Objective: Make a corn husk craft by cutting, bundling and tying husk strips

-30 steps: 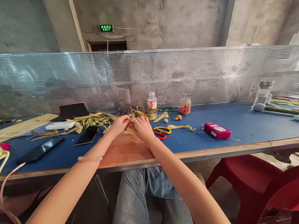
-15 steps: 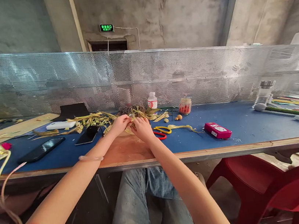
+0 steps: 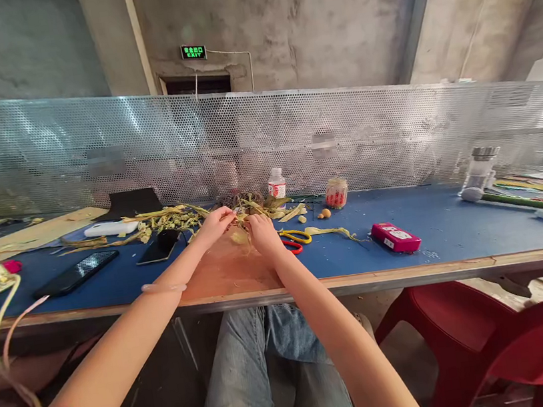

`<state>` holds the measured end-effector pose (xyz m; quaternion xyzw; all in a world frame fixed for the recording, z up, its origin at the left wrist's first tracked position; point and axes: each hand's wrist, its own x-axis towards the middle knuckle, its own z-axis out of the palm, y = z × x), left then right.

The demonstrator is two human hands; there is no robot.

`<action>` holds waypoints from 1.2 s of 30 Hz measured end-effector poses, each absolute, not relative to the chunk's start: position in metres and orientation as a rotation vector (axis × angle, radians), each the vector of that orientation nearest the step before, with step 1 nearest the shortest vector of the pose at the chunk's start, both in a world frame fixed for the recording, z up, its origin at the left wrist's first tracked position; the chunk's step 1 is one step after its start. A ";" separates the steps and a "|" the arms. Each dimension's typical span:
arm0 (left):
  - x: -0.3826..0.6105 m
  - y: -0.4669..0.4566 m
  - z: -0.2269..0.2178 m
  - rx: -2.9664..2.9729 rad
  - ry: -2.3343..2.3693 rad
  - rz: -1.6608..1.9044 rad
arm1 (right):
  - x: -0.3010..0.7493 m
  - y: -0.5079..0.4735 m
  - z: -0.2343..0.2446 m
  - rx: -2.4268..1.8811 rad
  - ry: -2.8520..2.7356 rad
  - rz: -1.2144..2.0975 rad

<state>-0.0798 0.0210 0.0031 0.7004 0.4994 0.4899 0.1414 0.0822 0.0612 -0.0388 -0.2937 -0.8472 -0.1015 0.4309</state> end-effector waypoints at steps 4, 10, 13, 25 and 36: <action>-0.078 0.020 0.002 1.937 1.374 1.325 | 0.084 0.065 -0.039 -0.740 -2.113 -0.266; -0.080 0.020 0.000 1.794 1.288 1.215 | 0.087 0.058 -0.036 -0.753 -2.082 -0.321; -0.082 0.020 0.000 1.721 1.248 1.174 | 0.087 0.054 -0.035 -0.747 -2.079 -0.358; -0.081 0.023 0.001 1.569 1.194 1.215 | 0.086 0.049 -0.032 -0.768 -2.043 -0.488; -0.079 0.022 0.001 1.560 1.188 1.206 | 0.085 0.049 -0.032 -0.847 -2.006 -0.477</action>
